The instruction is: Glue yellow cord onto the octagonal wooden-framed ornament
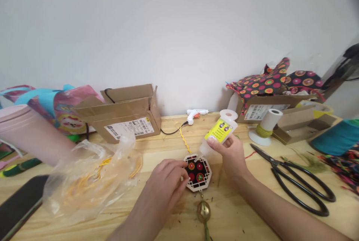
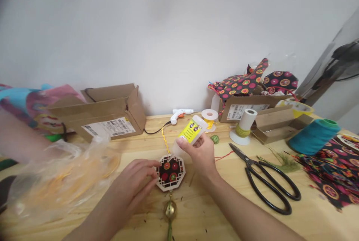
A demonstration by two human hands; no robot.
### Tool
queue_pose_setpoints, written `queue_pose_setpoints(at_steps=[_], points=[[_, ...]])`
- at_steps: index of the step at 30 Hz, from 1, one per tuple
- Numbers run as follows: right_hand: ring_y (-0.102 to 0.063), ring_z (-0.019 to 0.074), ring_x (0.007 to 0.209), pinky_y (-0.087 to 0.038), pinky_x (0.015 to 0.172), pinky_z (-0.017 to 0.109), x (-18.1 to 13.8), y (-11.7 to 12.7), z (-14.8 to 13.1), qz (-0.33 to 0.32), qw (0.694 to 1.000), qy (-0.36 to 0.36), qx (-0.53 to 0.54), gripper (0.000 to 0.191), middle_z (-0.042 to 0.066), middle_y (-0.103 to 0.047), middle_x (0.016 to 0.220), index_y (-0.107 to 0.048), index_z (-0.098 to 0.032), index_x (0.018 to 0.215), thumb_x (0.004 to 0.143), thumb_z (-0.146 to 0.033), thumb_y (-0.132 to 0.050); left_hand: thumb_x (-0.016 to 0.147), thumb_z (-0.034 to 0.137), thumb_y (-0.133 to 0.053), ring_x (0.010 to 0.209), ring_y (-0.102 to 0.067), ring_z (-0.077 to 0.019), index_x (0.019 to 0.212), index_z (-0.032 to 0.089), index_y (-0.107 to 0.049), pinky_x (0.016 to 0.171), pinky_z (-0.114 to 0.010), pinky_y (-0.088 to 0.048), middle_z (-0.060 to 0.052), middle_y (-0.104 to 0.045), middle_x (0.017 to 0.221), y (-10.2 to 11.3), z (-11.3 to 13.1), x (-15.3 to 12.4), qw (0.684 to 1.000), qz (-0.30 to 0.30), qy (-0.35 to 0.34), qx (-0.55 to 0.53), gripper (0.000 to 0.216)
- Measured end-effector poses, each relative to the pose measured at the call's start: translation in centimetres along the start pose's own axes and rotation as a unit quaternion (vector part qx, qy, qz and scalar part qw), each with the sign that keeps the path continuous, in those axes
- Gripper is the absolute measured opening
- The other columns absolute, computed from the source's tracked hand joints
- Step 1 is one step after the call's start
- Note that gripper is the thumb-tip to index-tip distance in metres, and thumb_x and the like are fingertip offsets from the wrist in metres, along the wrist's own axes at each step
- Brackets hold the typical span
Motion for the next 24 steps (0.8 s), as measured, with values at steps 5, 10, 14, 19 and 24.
queue_pose_setpoints(at_steps=[5, 10, 14, 19, 24], points=[[-0.059, 0.0129, 0.063, -0.048, 0.059, 0.023, 0.3, -0.1, -0.1, -0.003, 0.999, -0.007, 0.031, 0.028, -0.001, -0.066, 0.069, -0.058, -0.016, 0.072, 0.053, -0.027, -0.076, 0.078, 0.017, -0.049, 0.083, -0.056, -0.0176, 0.075, 0.019, -0.057, 0.070, -0.033, -0.048, -0.005, -0.063, 0.089, -1.6, -1.0, 0.8, 1.000, -0.013, -0.012, -0.004, 0.008], [-0.059, 0.0119, 0.063, -0.048, 0.058, 0.022, 0.2, -0.3, -0.2, -0.009, 0.999, -0.010, 0.053, 0.028, -0.002, -0.065, 0.069, -0.056, -0.016, 0.072, 0.054, -0.025, -0.075, 0.078, 0.016, -0.050, 0.081, -0.055, -0.0170, 0.077, 0.018, -0.057, 0.069, -0.032, -0.048, -0.005, -0.063, 0.088, -2.2, -0.9, 0.7, 0.999, -0.013, -0.034, -0.011, 0.007], [-0.058, 0.0119, 0.063, -0.048, 0.059, 0.023, 0.2, -0.3, -0.2, -0.011, 0.998, -0.010, 0.060, 0.029, -0.002, -0.065, 0.068, -0.056, -0.017, 0.073, 0.054, -0.025, -0.075, 0.079, 0.015, -0.050, 0.084, -0.055, -0.0167, 0.080, 0.019, -0.056, 0.071, -0.031, -0.048, -0.005, -0.062, 0.090, -2.3, -0.9, 0.4, 0.999, -0.020, -0.046, -0.012, 0.007], [-0.058, 0.0120, 0.063, -0.048, 0.059, 0.023, 0.2, -0.4, -0.4, -0.011, 0.998, -0.011, 0.066, 0.028, -0.002, -0.064, 0.068, -0.056, -0.017, 0.072, 0.053, -0.025, -0.075, 0.079, 0.012, -0.048, 0.088, -0.053, -0.0160, 0.091, 0.020, -0.054, 0.073, -0.030, -0.047, -0.006, -0.060, 0.096, -2.0, -1.0, 0.0, 0.998, -0.023, -0.060, -0.026, 0.016], [-0.059, 0.0135, 0.064, -0.048, 0.060, 0.025, 0.1, -0.3, -0.5, -0.009, 0.998, -0.014, 0.065, 0.029, -0.002, -0.064, 0.069, -0.055, -0.017, 0.072, 0.053, -0.026, -0.075, 0.078, 0.018, -0.050, 0.089, -0.054, -0.0170, 0.087, 0.021, -0.055, 0.075, -0.032, -0.047, -0.006, -0.060, 0.096, -1.8, -1.3, -0.1, 0.998, -0.041, -0.025, -0.032, 0.010]])
Point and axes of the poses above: each hand's wrist, its own x-axis towards the middle knuckle, its own y-axis out of the back of the hand, z = x × y, the point moved 8 cm from there along x, towards the middle knuckle
